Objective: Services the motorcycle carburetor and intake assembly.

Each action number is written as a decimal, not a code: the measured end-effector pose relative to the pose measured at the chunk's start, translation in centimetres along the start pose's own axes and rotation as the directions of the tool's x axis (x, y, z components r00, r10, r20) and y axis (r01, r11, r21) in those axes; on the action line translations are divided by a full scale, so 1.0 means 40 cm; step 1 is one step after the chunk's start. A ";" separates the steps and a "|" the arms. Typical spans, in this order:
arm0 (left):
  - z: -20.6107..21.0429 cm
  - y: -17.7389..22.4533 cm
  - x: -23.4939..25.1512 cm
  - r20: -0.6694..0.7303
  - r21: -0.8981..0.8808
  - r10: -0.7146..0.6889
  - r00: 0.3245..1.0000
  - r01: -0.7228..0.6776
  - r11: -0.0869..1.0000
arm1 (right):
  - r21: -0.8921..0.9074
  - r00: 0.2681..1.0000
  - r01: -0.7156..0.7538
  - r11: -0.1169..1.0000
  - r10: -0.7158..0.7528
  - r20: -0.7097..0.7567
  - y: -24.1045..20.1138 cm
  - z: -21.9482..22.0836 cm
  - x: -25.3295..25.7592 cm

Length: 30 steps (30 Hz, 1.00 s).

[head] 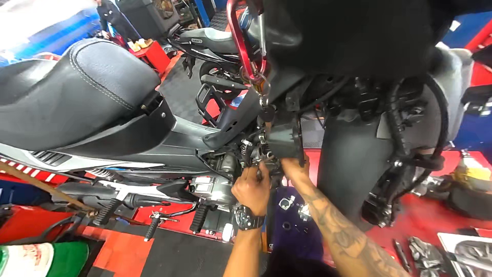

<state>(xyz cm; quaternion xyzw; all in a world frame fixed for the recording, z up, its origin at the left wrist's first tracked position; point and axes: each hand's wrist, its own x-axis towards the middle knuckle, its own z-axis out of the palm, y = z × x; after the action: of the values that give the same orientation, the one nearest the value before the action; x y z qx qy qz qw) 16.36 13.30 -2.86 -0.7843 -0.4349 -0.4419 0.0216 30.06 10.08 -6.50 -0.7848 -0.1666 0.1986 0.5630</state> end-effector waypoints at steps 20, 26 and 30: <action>-0.007 -0.039 0.016 0.052 -0.029 0.079 0.995 -0.078 0.997 | 0.250 0.997 0.051 0.967 -0.064 0.045 0.020 0.008 -0.009; -0.004 -0.039 0.012 0.031 -0.043 0.129 0.991 -0.127 0.991 | 0.284 0.999 0.010 0.959 -0.024 0.048 0.015 0.004 -0.013; -0.007 -0.037 -0.004 0.046 -0.050 0.119 0.992 -0.117 0.992 | 0.313 0.997 0.047 0.949 -0.061 0.037 0.022 0.004 -0.008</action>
<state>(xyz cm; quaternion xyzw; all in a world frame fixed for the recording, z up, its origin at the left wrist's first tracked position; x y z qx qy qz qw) 15.11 14.00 -3.33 -0.8195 -0.3776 -0.4307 0.0183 29.73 9.76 -7.35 -0.6765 -0.1675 0.2250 0.6809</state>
